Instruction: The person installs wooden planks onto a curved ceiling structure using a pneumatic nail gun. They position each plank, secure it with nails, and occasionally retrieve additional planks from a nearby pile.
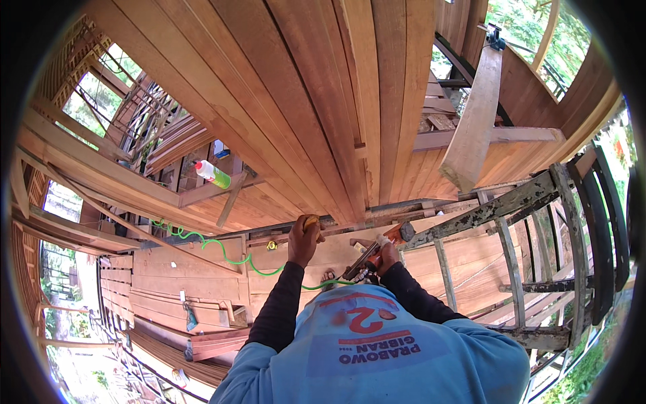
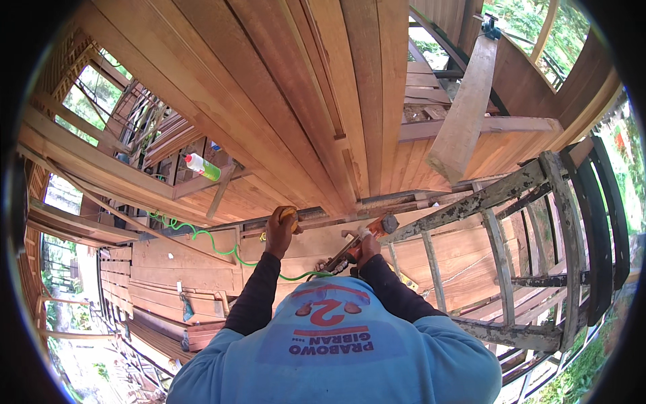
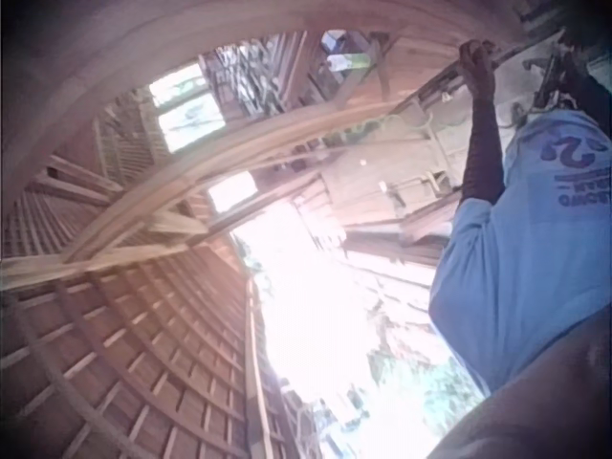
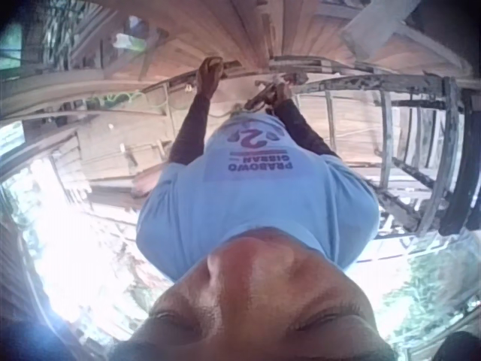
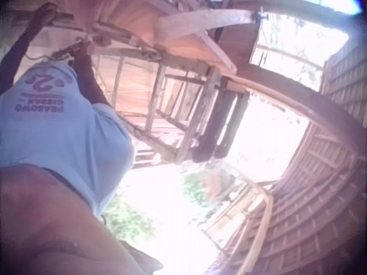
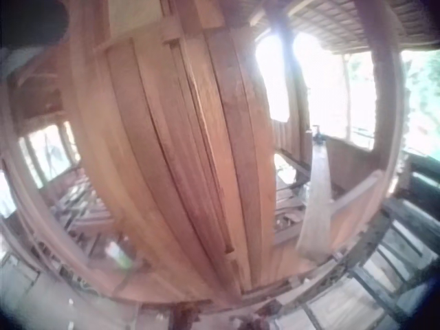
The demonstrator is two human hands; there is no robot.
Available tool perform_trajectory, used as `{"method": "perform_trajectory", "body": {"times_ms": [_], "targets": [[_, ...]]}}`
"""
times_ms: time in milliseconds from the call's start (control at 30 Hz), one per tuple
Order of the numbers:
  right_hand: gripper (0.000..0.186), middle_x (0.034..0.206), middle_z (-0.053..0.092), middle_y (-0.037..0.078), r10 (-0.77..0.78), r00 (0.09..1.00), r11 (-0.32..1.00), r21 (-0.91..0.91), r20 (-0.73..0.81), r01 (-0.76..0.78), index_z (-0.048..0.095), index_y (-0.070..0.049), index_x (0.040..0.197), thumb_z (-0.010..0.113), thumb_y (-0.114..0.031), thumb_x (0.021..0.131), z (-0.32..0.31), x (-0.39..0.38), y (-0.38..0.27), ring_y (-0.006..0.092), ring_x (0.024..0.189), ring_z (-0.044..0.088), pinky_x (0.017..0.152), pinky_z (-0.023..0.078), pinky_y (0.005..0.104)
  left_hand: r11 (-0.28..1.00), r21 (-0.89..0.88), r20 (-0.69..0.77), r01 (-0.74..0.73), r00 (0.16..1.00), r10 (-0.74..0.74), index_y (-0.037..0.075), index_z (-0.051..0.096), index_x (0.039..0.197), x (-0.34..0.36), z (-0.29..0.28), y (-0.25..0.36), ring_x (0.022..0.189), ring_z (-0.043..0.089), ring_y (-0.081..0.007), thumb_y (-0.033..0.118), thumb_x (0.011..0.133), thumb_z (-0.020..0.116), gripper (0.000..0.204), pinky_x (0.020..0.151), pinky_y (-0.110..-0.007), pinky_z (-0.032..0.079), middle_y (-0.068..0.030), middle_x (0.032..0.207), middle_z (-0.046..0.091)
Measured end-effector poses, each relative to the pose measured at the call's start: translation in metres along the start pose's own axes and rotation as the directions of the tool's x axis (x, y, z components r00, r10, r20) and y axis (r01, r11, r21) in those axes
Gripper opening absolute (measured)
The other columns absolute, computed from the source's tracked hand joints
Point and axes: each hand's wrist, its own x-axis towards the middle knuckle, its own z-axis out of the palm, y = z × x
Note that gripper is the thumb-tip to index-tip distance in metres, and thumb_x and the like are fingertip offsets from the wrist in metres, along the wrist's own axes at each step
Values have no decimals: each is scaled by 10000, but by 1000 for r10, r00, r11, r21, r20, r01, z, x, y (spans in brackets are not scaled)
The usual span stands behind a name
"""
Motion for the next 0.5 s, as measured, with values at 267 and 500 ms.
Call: {"method": "perform_trajectory", "body": {"times_ms": [267,500], "targets": [[486,688,559,35,-1,998,997,-75,-57,-4,702,20,961,346,-312,964,31,-33,-7,115,485,430,454,415,247,998,-23,-23,54,998,-54,-11,567,990,-12,-8,-13,569,625,-134,140,903,526,179,523,-254,496,-88,791,653],[260,619,502,31,15,993,1000,-12,-117,-17,492,-137,753,547,-337,909,60,-51,-6,206,499,510,459,477,401,994,-72,-61,85,994,-89,-2,561,991,-20,-17,-18,569,600,-119,140,905,521,170,535,-250,488,-72,790,639]]}}
